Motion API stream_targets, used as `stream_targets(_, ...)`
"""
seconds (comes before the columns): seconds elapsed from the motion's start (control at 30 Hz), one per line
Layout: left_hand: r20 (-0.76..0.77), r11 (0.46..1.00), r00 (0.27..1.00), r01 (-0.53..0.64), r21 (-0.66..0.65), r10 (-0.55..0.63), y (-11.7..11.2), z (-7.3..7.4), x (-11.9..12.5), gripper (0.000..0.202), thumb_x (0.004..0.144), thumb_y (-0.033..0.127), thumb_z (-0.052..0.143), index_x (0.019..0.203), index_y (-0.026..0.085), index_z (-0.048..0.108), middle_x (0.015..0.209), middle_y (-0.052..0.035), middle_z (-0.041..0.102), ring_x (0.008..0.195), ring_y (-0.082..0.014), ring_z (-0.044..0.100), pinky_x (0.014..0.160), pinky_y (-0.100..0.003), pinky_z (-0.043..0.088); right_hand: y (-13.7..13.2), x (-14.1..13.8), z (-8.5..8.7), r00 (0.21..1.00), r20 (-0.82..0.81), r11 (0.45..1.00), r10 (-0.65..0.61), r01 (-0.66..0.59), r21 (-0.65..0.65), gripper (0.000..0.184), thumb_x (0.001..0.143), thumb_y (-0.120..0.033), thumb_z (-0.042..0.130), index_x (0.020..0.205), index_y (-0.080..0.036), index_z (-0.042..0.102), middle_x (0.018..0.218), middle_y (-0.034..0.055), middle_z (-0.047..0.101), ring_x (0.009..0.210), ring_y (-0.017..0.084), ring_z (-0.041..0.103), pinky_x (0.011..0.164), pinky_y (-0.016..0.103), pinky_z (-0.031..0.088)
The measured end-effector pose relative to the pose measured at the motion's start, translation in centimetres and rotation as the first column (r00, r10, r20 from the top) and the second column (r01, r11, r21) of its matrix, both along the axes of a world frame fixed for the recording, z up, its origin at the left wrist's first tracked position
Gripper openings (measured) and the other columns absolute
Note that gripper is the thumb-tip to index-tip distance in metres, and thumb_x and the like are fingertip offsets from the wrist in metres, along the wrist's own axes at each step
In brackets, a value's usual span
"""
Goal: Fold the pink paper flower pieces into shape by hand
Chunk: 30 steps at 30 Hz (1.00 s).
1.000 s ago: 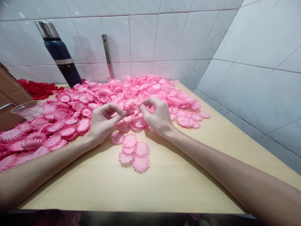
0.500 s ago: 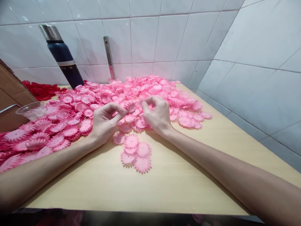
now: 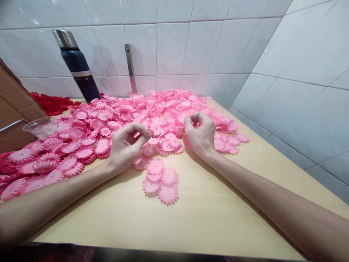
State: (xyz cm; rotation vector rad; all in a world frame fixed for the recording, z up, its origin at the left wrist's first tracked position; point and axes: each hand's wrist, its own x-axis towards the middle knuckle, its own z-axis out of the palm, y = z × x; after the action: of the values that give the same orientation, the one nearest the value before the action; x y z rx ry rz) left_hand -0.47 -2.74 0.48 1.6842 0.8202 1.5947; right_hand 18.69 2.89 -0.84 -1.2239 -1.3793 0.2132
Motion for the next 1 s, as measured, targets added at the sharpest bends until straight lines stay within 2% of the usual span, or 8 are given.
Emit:
stream_targets(0.13,0.006,0.99,0.995,-0.095,-0.107,0.096,0.8,-0.1,-0.2,0.004,0.077,0.014,0.068,0.081,0.013,0.068,0.083,-0.0037,0.069,0.079,-0.0126,0.065,0.077,-0.025,0.053,-0.8,-0.8,0.2,0.987,0.131,0.989,0.095,-0.108,0.099,0.022,0.077,-0.039,0.071,0.071,-0.02,0.061,0.071,0.0035,0.065,0.063,0.017,0.056,0.062,0.033,0.045)
stream_targets(0.2,-0.027,0.983,0.994,-0.109,-0.145,0.106,1.0,-0.2,-0.3,0.007,0.077,0.017,0.069,0.083,0.013,0.069,0.086,-0.0045,0.07,0.081,-0.0139,0.066,0.079,-0.026,0.054,-1.5,-1.3,0.4,0.977,0.192,0.977,0.093,-0.126,0.169,0.022,0.077,-0.04,0.071,0.073,-0.02,0.061,0.073,0.0039,0.065,0.066,0.018,0.055,0.065,0.034,0.044)
stream_targets(0.3,-0.084,0.979,0.995,-0.072,-0.188,0.057,0.9,-0.1,-0.3,0.01,0.077,0.019,0.07,0.086,0.014,0.071,0.088,-0.0054,0.072,0.084,-0.016,0.067,0.081,-0.028,0.055,-2.3,-1.8,0.7,0.932,0.318,0.94,0.175,-0.255,0.228,0.017,0.082,-0.034,0.068,0.075,-0.02,0.061,0.072,0.0039,0.065,0.071,0.019,0.055,0.07,0.036,0.044)
stream_targets(0.4,-0.031,0.971,0.999,0.031,-0.238,-0.04,0.6,0.0,-0.2,0.01,0.08,0.019,0.067,0.088,0.014,0.071,0.091,-0.0059,0.072,0.085,-0.0169,0.069,0.081,-0.03,0.057,-2.6,-1.9,0.7,0.85,0.401,0.888,0.342,-0.432,0.158,0.013,0.084,-0.03,0.066,0.076,-0.02,0.064,0.072,0.0039,0.067,0.071,0.018,0.056,0.069,0.035,0.045)
stream_targets(0.47,0.025,0.959,0.995,0.099,-0.265,-0.096,0.4,0.0,-0.1,0.01,0.08,0.018,0.066,0.089,0.014,0.069,0.094,-0.0056,0.071,0.085,-0.0163,0.069,0.08,-0.03,0.058,-2.5,-1.9,0.6,0.828,0.372,0.87,0.42,-0.484,0.095,0.011,0.084,-0.029,0.066,0.078,-0.019,0.066,0.075,0.0043,0.068,0.071,0.018,0.058,0.067,0.034,0.047)
stream_targets(0.57,0.065,0.948,0.991,0.134,-0.287,-0.12,0.4,0.0,-0.2,0.013,0.079,0.019,0.068,0.091,0.014,0.067,0.093,-0.0044,0.07,0.084,-0.0155,0.07,0.079,-0.029,0.059,-2.3,-1.7,0.5,0.823,0.28,0.854,0.495,-0.519,0.017,0.011,0.084,-0.03,0.066,0.082,-0.019,0.069,0.078,0.005,0.069,0.074,0.018,0.062,0.066,0.033,0.049)
stream_targets(0.8,0.006,0.956,0.996,0.091,-0.28,-0.093,0.6,-0.1,-0.5,0.019,0.077,0.023,0.072,0.092,0.013,0.066,0.082,-0.0036,0.068,0.079,-0.0164,0.069,0.079,-0.032,0.058,-1.9,-1.3,0.3,0.793,0.088,0.797,0.602,-0.59,-0.132,0.019,0.082,-0.035,0.068,0.088,-0.018,0.074,0.081,0.0072,0.073,0.072,0.02,0.067,0.062,0.033,0.053)
stream_targets(1.0,-0.053,0.974,0.997,0.047,-0.22,-0.06,0.5,0.0,-0.5,0.018,0.075,0.024,0.073,0.088,0.013,0.065,0.083,-0.003,0.068,0.077,-0.0146,0.068,0.077,-0.029,0.057,-1.6,-1.2,0.3,0.767,-0.008,0.758,0.642,-0.636,-0.142,0.017,0.078,-0.034,0.073,0.085,-0.019,0.075,0.082,0.0066,0.075,0.074,0.02,0.069,0.066,0.035,0.056)
